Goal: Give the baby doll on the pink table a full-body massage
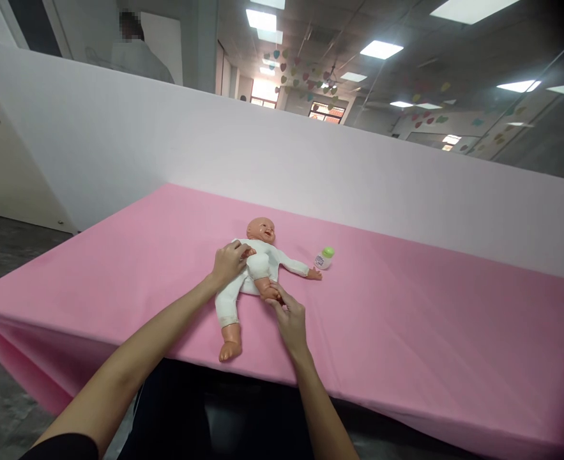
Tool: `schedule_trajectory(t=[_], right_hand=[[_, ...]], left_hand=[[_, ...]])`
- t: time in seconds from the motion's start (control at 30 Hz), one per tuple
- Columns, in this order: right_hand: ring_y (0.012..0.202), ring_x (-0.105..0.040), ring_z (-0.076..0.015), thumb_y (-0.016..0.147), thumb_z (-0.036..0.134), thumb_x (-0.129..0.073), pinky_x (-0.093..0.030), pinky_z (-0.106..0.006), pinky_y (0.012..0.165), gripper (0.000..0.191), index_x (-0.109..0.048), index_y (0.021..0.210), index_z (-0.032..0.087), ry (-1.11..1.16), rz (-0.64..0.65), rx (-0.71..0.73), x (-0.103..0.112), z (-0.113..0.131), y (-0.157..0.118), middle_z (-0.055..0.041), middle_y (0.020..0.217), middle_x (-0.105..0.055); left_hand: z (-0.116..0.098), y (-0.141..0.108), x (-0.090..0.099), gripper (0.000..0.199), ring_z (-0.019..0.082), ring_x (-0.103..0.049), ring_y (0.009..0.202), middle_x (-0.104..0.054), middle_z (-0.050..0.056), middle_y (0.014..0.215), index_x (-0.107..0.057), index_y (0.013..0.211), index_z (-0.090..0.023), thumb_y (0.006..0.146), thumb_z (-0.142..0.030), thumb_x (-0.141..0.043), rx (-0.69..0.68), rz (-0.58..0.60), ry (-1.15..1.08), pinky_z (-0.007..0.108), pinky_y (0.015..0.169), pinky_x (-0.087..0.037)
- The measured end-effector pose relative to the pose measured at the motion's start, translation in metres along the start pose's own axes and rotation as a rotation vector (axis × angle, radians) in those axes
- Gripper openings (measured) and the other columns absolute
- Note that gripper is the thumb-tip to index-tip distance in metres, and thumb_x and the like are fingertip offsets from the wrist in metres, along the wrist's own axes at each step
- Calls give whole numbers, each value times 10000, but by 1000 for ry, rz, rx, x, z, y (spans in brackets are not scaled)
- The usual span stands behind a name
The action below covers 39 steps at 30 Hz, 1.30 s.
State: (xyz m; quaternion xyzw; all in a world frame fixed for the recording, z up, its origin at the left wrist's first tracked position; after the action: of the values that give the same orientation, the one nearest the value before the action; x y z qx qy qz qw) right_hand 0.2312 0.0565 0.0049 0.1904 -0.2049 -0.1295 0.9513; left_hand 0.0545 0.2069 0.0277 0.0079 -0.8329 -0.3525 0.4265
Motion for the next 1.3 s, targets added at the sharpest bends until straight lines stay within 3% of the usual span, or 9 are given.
schedule_trajectory(t=[0.17,0.3,0.5,0.67,0.8,0.87,0.97,1.13,1.3], right_hand=[[1204,-688,-272,933,405,-692,-580,-379,1024,436,-725,1333,232,-15,-34,-47,29,0,-24,-67,1321,-703],[1225,-686,-276,926,422,-703,-580,-392,1058,431,-738,1316,244,-60,-2,-81,59,-11,-56,-66,1322,-701],[1177,-715,-265,906,401,-705,-612,-349,1015,426,-754,1297,239,-96,37,-153,73,-39,-104,-69,1300,-710],[1189,-709,-277,895,392,-713,-612,-369,1021,431,-757,1292,228,-55,12,-194,67,-44,-112,-68,1301,-707],[1191,-707,-296,887,432,-736,-596,-423,1052,428,-768,1271,245,-69,-49,-149,76,-30,-95,-64,1285,-714],[1189,-706,-302,886,451,-743,-597,-430,1044,434,-768,1270,249,-82,-61,-123,77,-21,-82,-67,1286,-715],[1176,-707,-293,897,454,-743,-607,-398,1002,437,-760,1285,252,-89,-39,-88,68,-7,-58,-69,1297,-712],[1109,-720,-265,920,385,-708,-601,-356,951,419,-742,1316,253,-66,41,-45,38,6,-23,-60,1298,-715],[1041,-730,-236,938,320,-662,-588,-339,936,394,-737,1322,273,-56,134,-33,7,4,-5,-35,1254,-737]], left_hand=[[25,-4,23,123,217,-652,939,-707,52,1038,-691,1052,-232,969,-310,-642,149,-146,-246,310,740,-457],[72,-11,40,97,227,-671,974,-706,59,1043,-661,988,-216,917,-280,-675,400,-291,-591,326,773,-541],[148,-36,33,105,181,-704,827,-703,85,997,-630,949,-166,913,-230,-705,964,-420,-1026,300,725,-574],[161,-41,24,149,129,-636,672,-652,37,802,-617,815,-163,929,-223,-692,1084,-420,-1098,257,658,-532],[139,-27,35,142,181,-704,831,-700,77,1021,-606,951,-182,924,-299,-681,942,-478,-979,256,637,-531],[115,-14,45,191,210,-707,920,-709,86,1093,-623,999,-194,900,-337,-701,756,-487,-838,272,667,-547],[66,5,49,189,211,-699,926,-740,60,1043,-695,990,-207,880,-357,-731,449,-370,-632,301,762,-544],[6,15,22,138,207,-675,890,-746,33,977,-768,980,-246,941,-366,-710,116,-115,-235,307,718,-440],[-12,9,-6,168,206,-648,873,-729,48,953,-779,1071,-246,991,-290,-638,-59,25,-107,314,674,-386]])
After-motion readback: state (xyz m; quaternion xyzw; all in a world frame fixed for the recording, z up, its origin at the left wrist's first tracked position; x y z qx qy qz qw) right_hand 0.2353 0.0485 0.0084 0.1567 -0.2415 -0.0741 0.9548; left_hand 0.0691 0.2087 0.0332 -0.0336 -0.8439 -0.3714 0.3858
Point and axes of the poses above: each hand's wrist, its own y-axis towards the middle knuckle, its own x-axis out of the back of the hand, z = x × y, the point moved 7 cm from there along y, towards the middle knuckle
